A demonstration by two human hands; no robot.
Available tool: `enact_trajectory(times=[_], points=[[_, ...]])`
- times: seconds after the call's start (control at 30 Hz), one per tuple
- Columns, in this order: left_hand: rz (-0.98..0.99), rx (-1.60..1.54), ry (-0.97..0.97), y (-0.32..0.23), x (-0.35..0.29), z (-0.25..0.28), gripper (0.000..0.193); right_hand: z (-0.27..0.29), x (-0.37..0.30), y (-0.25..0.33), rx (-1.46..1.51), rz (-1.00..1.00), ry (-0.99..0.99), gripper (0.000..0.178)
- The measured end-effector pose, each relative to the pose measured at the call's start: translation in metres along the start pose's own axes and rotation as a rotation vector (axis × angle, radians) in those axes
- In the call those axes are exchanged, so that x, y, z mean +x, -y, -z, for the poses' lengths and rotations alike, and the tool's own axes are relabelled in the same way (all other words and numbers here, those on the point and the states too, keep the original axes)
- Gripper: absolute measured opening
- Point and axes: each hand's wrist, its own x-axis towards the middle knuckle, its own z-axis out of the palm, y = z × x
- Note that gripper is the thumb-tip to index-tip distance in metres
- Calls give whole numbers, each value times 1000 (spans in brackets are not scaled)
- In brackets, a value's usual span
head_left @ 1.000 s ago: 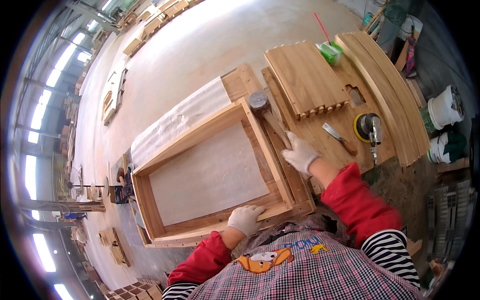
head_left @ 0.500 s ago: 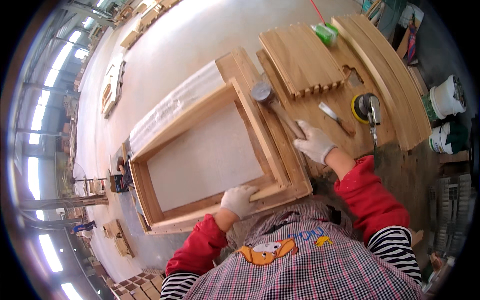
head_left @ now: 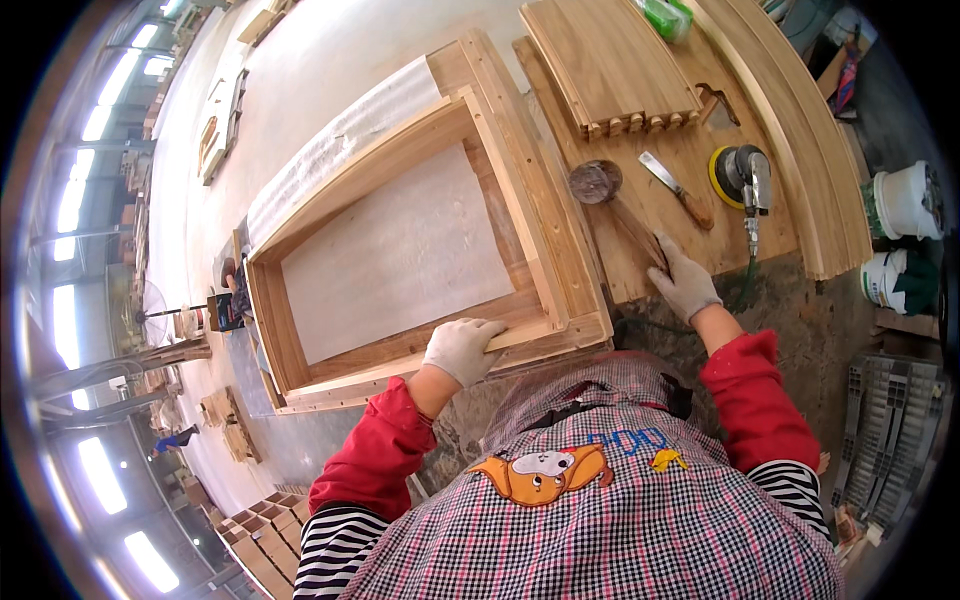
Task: The person assembles a wooden box-like structure using a hammer and a chisel. They secure joints by tapping with the hammer, then use the chisel to trim or adjust edges. The person wipes the surface with a cloth and continues to refine the assembly.
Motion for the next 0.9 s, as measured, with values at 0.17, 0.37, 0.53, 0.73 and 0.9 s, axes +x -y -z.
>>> enact_trajectory(times=[0.17,0.37,0.53,0.73,0.9], points=[[66,-13,42,-3,2,-1,36,-4,3,1,-1,-56,16,65],[43,-35,-19,-2,3,-5,35,-5,9,-8,110,-121,-3,64],[-8,-24,-71,0,2,-4,38,-12,8,-8,330,-48,-24,62],[-48,-49,-82,0,3,-2,33,49,0,131,377,100,-51,61],[-68,-22,-56,1,6,1,31,38,13,222,1237,87,465,54]])
